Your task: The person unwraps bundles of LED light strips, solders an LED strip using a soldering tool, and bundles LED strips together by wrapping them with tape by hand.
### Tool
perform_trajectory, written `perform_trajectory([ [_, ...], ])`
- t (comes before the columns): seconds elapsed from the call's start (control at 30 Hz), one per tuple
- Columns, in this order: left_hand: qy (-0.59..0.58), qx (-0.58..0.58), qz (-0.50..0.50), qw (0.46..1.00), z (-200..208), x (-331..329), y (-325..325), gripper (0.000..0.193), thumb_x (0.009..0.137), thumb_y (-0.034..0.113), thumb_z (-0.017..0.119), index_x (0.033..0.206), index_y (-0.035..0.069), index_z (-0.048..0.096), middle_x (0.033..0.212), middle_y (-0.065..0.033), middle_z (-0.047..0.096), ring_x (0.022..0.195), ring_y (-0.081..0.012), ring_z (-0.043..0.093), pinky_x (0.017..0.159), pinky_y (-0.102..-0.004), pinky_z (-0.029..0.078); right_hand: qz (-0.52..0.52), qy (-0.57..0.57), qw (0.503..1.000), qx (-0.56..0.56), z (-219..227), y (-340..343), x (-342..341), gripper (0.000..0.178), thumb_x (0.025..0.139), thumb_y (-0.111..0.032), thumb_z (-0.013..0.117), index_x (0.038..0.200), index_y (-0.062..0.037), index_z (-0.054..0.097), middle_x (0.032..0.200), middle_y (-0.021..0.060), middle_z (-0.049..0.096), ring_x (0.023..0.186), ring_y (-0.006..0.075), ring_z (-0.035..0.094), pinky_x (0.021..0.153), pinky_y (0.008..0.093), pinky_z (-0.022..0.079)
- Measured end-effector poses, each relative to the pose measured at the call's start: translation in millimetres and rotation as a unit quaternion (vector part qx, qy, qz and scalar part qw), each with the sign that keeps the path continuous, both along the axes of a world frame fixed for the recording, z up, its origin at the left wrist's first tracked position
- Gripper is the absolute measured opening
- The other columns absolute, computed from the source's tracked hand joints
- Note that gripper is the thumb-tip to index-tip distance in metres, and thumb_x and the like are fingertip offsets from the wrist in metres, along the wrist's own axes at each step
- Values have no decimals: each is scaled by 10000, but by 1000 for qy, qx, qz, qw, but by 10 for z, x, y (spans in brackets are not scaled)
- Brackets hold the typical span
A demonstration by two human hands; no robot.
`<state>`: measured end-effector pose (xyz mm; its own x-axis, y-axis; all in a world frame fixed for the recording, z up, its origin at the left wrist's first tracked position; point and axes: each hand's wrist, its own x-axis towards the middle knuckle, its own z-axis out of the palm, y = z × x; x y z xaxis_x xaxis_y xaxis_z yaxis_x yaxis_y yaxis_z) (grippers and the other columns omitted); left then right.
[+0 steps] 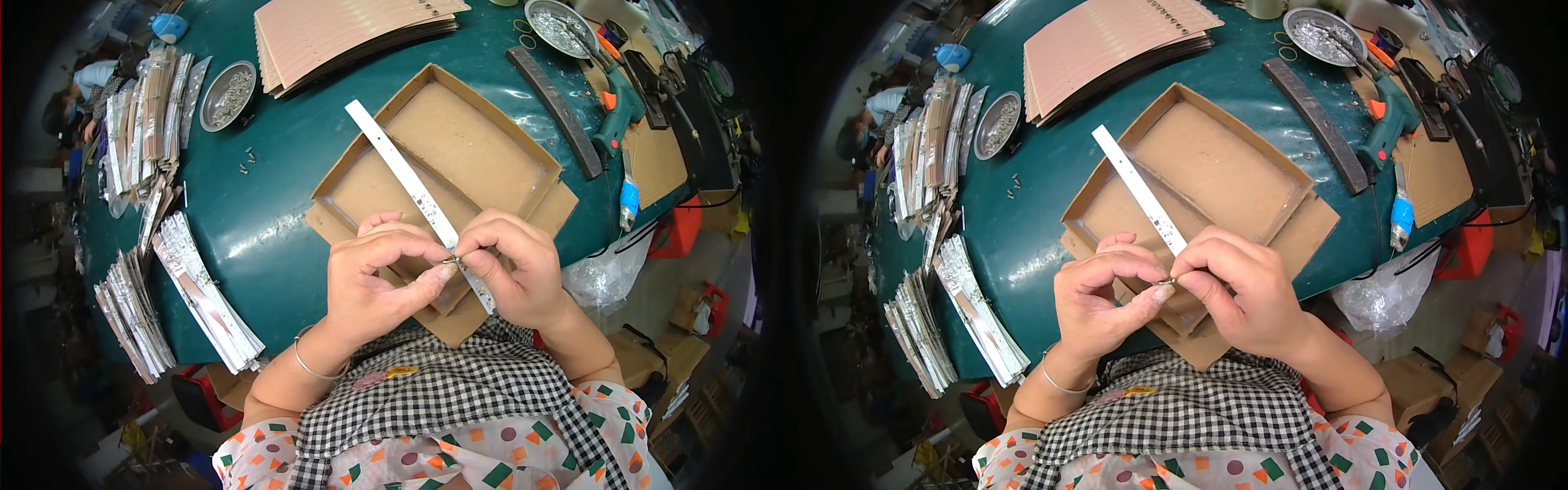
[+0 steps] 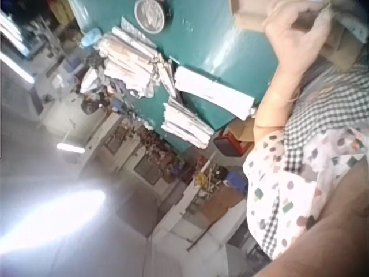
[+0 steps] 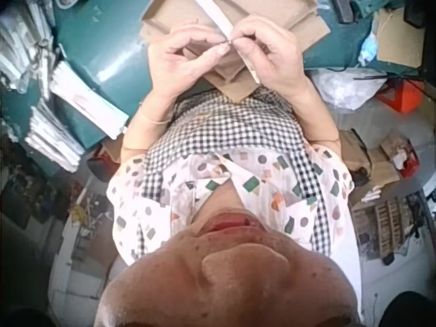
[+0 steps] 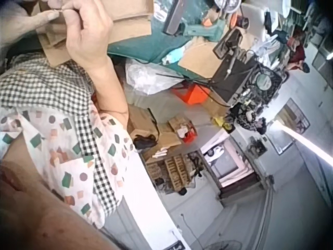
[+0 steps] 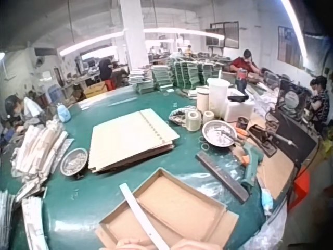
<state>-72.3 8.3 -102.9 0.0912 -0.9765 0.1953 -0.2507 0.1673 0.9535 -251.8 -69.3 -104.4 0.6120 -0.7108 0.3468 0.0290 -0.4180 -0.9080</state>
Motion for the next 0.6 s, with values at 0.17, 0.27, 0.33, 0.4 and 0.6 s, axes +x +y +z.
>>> perform_trajectory([
  [0.17, -41, -9, 26, 999, 21, 11, 31, 177, 674, 33, 808, 818, 50, 706, 793, -52, 706, 800, -160, 672, 989, -420, 380, -13, -7, 998, 55, -36, 17, -53, 30, 860, 4, 630, 878, 27, 622, 811, 92, 613, 660, 155, 582, 582, 266, 462],
  [0.27, -102, -39, 23, 994, 57, 11, 16, 173, 672, 40, 808, 814, 60, 711, 789, -49, 706, 797, -157, 673, 981, -431, 391, -6, -5, 998, 59, 7, 25, -52, 46, 863, 1, 632, 892, 36, 634, 817, 92, 618, 669, 140, 590, 587, 251, 468],
  [0.33, -104, -44, 31, 993, 46, 3, 14, 178, 666, 60, 817, 812, 74, 717, 786, -34, 705, 793, -150, 669, 943, -405, 397, 2, -8, 998, 62, 28, 31, -34, 54, 862, 1, 635, 901, 39, 641, 818, 93, 623, 678, 138, 598, 593, 246, 475],
  [0.4, -105, -50, 38, 992, 37, -10, 7, 183, 660, 81, 826, 810, 87, 723, 782, -18, 704, 789, -142, 665, 906, -379, 402, -4, -10, 998, 66, 40, 32, -28, 83, 841, 23, 650, 924, 37, 649, 825, 98, 631, 706, 151, 622, 609, 243, 490],
  [0.6, -33, -14, 37, 999, 1, -68, 11, 176, 668, 84, 825, 811, 77, 722, 782, -22, 707, 788, -148, 666, 920, -391, 403, 10, -27, 1000, -10, 6, -19, -43, 105, 807, 64, 663, 903, 22, 653, 833, 104, 633, 710, 185, 630, 613, 260, 494],
])
